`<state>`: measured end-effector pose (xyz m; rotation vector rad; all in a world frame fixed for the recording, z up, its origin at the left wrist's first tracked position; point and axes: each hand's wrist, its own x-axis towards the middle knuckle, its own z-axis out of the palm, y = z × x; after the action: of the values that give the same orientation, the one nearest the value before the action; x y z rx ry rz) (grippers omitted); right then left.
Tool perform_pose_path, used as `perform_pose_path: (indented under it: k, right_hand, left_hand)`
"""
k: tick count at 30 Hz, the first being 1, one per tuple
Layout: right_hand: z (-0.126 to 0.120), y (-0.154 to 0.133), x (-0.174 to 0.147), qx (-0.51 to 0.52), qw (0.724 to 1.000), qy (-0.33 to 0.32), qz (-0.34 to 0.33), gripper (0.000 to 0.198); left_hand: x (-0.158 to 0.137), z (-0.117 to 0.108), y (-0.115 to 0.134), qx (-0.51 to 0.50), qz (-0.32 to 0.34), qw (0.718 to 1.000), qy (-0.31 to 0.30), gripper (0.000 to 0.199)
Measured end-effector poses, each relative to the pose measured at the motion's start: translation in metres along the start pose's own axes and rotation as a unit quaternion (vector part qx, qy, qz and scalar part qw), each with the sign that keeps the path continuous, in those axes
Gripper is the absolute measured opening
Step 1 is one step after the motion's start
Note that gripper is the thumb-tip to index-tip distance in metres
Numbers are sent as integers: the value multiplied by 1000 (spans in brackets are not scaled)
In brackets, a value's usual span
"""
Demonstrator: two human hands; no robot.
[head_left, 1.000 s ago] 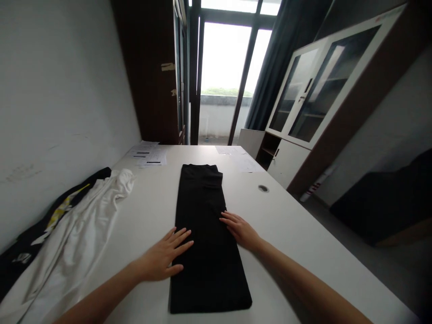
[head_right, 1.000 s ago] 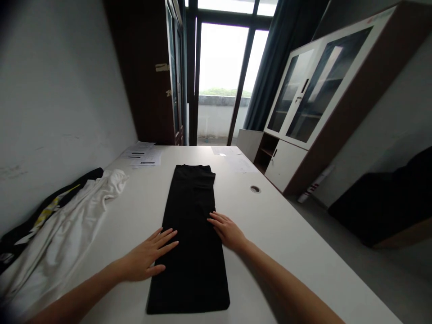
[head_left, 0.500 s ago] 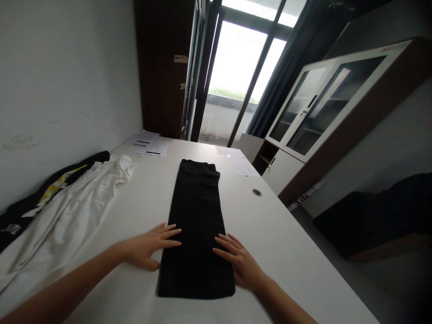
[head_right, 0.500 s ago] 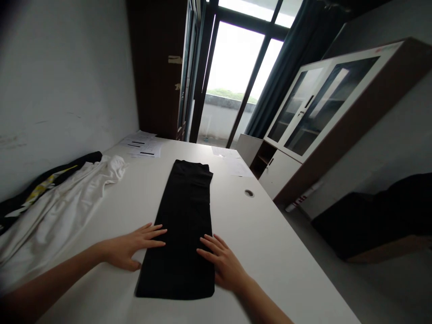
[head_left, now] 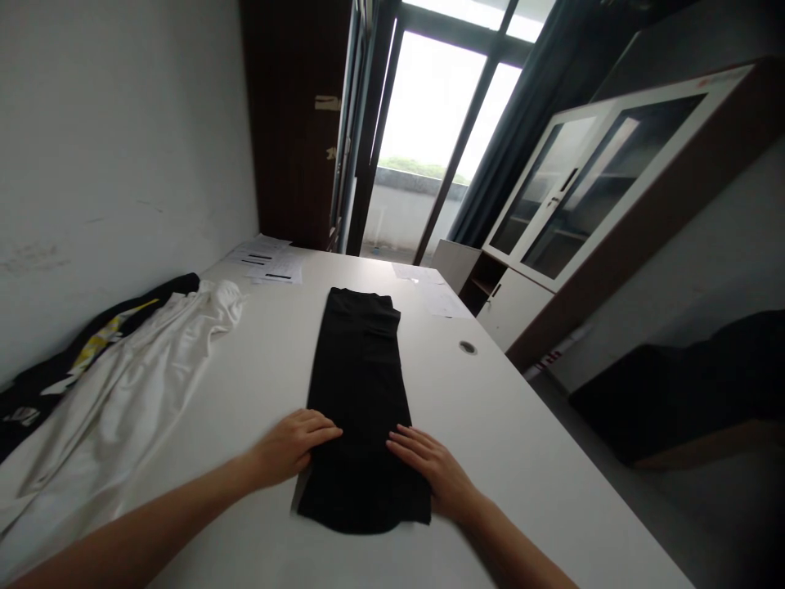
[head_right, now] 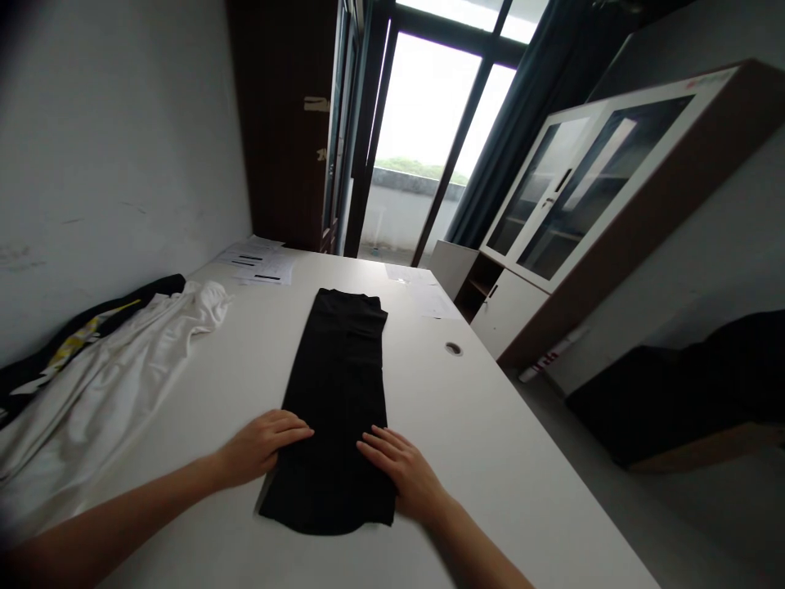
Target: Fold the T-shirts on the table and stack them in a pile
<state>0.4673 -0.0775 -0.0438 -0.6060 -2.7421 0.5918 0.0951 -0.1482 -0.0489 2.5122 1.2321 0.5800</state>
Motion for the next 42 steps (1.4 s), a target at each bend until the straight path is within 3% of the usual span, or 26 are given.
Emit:
perform_pose_path:
  k: [5, 9, 18, 25, 30, 34, 38, 42]
  right_hand:
    - [-5, -9, 2, -31, 997, -34, -58, 62]
    - [-10, -11, 5, -30, 998, -38, -50, 55]
    - [-8, -7, 0, -14, 997, -14, -77, 62]
    - [-3, -4, -4, 44, 998, 8, -33, 63]
    - [-8, -8, 0, 19, 999, -25, -18, 74]
    - [-11, -11, 1, 16, 998, -53, -10, 71]
    - [-10, -14, -3, 44, 998, -52, -7, 71]
    - [-9, -24, -8, 80, 995, -51, -1, 63]
  left_hand:
    - [1, -4, 7, 33, 31, 999, -17, 74]
    - [-1, -5, 8, 21, 76, 997, -24, 66]
    - [-1, -8, 8, -15, 137, 989, -61, 77]
    - [-1, -5, 6, -97, 76, 991, -47, 62]
    - [1, -12, 12, -119, 58, 990, -54, 53]
    - [0, -11, 13, -146, 38, 986, -65, 48]
    - [-8, -10, 16, -225, -60, 970, -73, 44]
    - [-17, -24, 28, -287, -121, 942, -127, 42]
